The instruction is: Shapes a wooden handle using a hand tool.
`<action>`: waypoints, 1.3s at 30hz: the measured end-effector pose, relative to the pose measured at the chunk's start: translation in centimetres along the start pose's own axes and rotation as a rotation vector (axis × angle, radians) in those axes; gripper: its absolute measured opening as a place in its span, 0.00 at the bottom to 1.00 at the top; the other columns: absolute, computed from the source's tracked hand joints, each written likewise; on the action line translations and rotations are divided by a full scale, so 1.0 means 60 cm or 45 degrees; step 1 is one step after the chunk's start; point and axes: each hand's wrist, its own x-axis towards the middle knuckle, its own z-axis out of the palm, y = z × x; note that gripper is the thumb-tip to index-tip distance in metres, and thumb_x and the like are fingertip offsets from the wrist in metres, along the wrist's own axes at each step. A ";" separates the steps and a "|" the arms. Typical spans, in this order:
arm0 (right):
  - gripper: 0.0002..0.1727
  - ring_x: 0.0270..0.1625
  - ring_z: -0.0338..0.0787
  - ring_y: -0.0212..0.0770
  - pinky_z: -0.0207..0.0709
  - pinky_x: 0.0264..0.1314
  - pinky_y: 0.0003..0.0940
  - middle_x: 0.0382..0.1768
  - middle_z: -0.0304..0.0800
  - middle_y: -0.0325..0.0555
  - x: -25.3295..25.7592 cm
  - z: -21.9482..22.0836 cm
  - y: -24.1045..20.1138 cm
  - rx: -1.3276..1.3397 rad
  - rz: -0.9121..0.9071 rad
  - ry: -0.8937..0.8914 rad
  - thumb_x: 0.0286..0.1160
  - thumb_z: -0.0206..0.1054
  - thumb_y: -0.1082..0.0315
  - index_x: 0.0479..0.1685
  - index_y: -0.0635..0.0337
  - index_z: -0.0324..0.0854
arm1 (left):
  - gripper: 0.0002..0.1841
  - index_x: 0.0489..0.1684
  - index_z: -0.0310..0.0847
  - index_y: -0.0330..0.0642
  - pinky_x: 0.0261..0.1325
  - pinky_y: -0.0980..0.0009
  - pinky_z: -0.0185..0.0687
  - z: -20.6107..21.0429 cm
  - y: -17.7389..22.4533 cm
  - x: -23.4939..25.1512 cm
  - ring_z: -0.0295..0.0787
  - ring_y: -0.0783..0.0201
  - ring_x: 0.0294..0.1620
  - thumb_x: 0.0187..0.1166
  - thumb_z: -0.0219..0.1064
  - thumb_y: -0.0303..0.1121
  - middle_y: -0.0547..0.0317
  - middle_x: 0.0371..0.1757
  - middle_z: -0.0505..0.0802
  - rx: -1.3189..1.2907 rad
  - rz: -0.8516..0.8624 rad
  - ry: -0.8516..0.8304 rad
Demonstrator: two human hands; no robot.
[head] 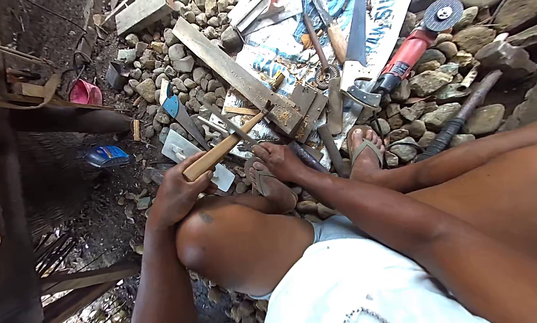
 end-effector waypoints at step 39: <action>0.34 0.46 0.94 0.58 0.83 0.51 0.66 0.41 0.94 0.56 0.040 -0.017 0.041 -0.074 0.045 -0.001 0.92 0.44 0.37 0.63 0.53 0.86 | 0.27 0.79 0.78 0.51 0.41 0.57 0.99 -0.002 -0.001 0.001 0.97 0.51 0.34 0.79 0.70 0.25 0.51 0.51 0.96 -0.016 -0.010 0.010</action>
